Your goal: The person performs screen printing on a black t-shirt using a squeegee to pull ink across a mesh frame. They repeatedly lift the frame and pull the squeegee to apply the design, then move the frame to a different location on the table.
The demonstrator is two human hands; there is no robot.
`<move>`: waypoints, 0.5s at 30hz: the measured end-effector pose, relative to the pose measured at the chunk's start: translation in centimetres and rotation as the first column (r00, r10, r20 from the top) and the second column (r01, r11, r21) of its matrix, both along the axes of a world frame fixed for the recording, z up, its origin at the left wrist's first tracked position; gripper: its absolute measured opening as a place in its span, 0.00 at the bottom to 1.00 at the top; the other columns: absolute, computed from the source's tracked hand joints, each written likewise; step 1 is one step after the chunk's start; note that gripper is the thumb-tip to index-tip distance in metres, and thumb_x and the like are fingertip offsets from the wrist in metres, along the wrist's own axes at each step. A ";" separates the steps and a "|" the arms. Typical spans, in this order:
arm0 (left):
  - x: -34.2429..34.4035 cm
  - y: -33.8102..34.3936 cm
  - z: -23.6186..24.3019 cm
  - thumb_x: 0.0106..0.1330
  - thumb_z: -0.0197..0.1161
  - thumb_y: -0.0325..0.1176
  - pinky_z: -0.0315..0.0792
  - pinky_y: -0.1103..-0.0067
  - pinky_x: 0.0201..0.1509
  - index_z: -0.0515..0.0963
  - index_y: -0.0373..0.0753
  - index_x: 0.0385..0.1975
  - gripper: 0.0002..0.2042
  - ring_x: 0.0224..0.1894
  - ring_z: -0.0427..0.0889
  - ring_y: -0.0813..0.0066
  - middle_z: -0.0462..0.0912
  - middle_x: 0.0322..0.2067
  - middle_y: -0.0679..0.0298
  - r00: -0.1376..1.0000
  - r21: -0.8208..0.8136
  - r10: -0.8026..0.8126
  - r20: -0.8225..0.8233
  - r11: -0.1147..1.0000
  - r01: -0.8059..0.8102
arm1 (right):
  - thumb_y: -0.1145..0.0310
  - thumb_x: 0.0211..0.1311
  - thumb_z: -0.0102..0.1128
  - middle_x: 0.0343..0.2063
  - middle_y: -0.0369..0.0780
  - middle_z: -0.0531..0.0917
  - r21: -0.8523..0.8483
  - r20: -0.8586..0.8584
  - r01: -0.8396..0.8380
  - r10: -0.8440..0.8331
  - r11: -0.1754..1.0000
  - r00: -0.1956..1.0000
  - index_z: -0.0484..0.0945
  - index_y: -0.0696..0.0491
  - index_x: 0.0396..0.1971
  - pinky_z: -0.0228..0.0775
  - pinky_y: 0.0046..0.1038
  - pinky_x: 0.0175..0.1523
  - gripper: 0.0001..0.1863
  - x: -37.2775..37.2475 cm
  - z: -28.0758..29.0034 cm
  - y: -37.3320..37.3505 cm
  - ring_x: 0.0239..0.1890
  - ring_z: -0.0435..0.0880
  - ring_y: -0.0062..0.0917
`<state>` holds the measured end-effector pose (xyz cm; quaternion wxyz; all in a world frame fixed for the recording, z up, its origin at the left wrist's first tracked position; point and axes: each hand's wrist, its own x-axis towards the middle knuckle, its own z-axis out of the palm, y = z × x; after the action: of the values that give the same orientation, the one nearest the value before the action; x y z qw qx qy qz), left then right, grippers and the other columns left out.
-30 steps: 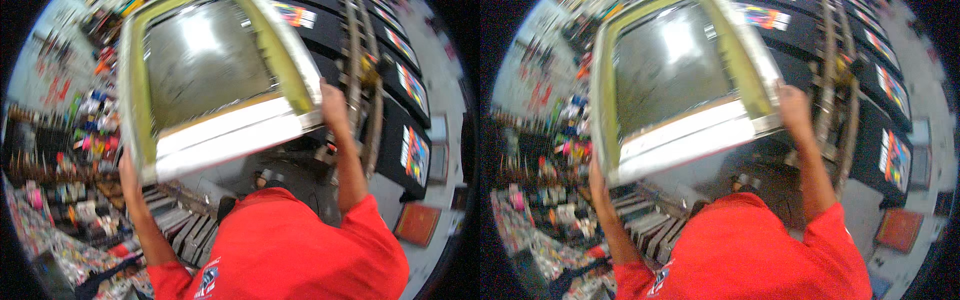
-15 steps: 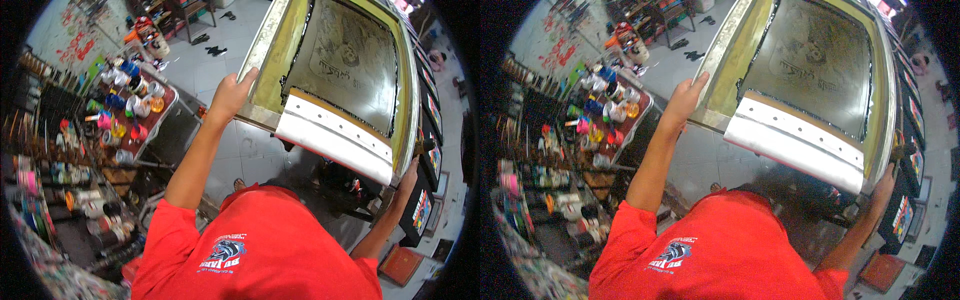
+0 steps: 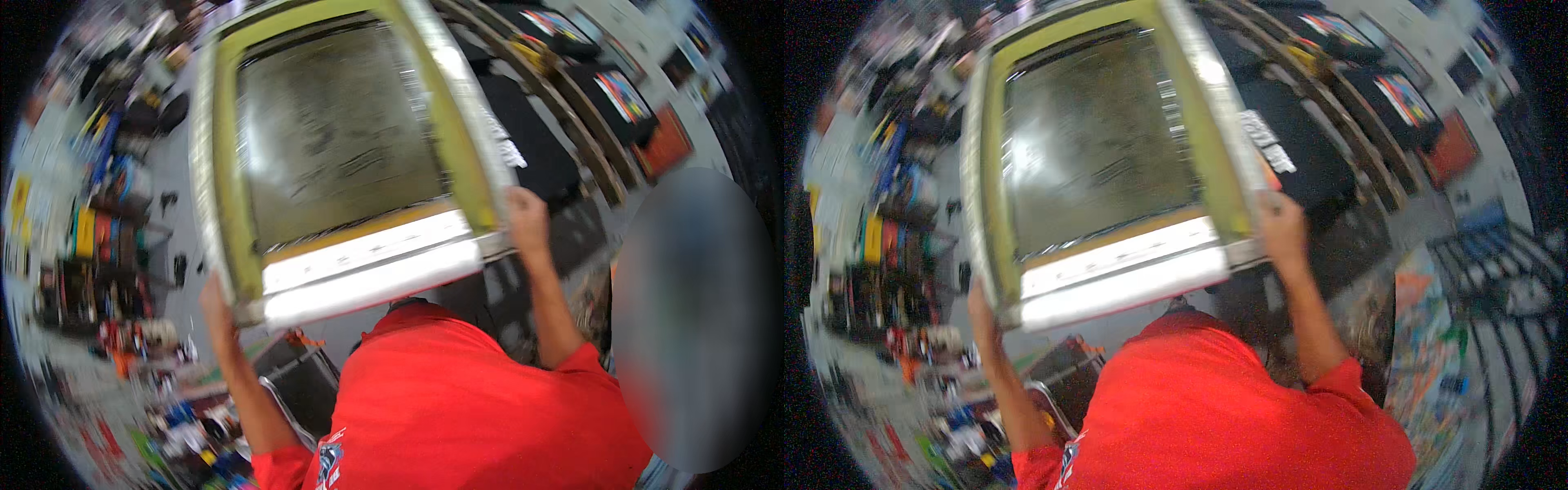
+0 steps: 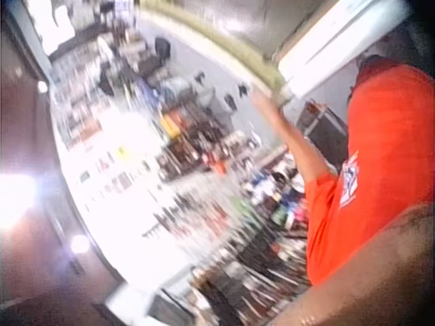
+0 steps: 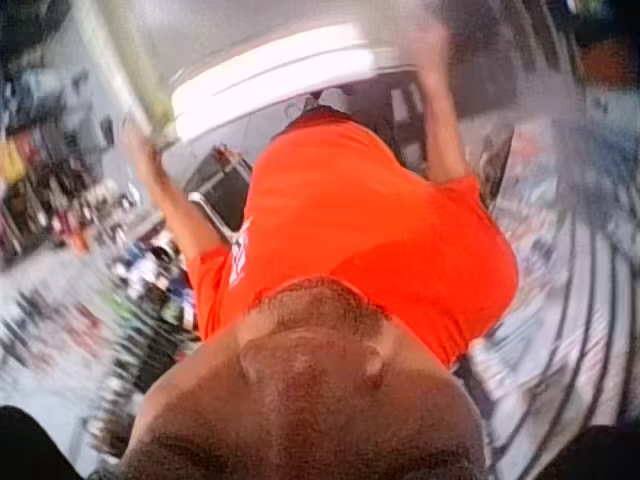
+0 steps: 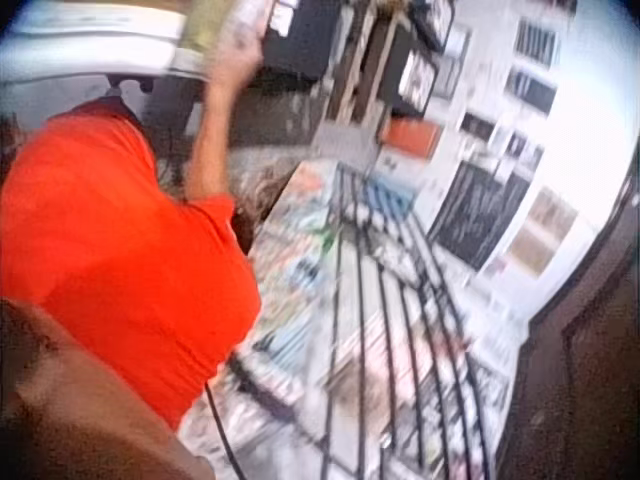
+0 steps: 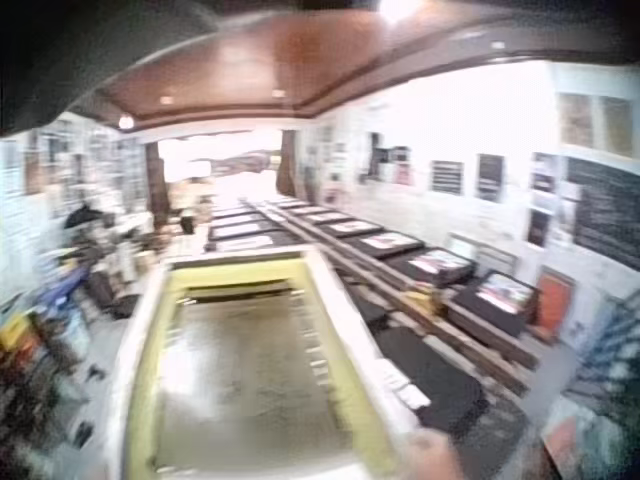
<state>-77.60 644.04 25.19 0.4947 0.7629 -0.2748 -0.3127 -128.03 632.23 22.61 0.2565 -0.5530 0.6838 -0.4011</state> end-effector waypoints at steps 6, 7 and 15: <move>19.1 1.0 -4.2 0.74 0.46 0.52 0.74 0.73 0.46 0.72 0.29 0.55 0.28 0.43 0.81 0.68 0.80 0.46 0.58 0.993 0.039 -0.097 -0.071 0.994 0.100 | 0.49 0.63 0.57 0.29 0.56 0.82 0.132 -0.004 0.035 -0.034 0.991 0.999 0.81 0.60 0.38 0.74 0.45 0.41 0.25 15.9 -0.4 2.9 0.35 0.82 0.53; 20.0 -0.1 -4.1 0.73 0.46 0.53 0.74 0.73 0.47 0.72 0.29 0.55 0.29 0.44 0.81 0.68 0.80 0.46 0.58 0.991 0.007 -0.097 -0.092 0.995 0.098 | 0.48 0.61 0.58 0.28 0.56 0.82 0.149 0.040 0.039 -0.045 0.988 0.998 0.80 0.58 0.36 0.74 0.45 0.40 0.24 17.9 -0.7 3.1 0.34 0.82 0.53; 33.5 -10.2 -7.9 0.73 0.47 0.54 0.70 0.71 0.53 0.71 0.27 0.56 0.31 0.49 0.77 0.66 0.78 0.49 0.55 0.956 0.008 -0.273 -0.104 0.961 0.276 | 0.48 0.56 0.64 0.27 0.53 0.83 0.027 0.086 0.275 -0.276 0.961 0.957 0.81 0.57 0.34 0.74 0.41 0.36 0.23 32.1 -2.6 4.3 0.32 0.83 0.48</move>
<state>-44.08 633.82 17.30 0.4511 0.7061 -0.3489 -0.4197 -95.92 636.50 19.98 0.2325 -0.4319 0.7450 -0.4521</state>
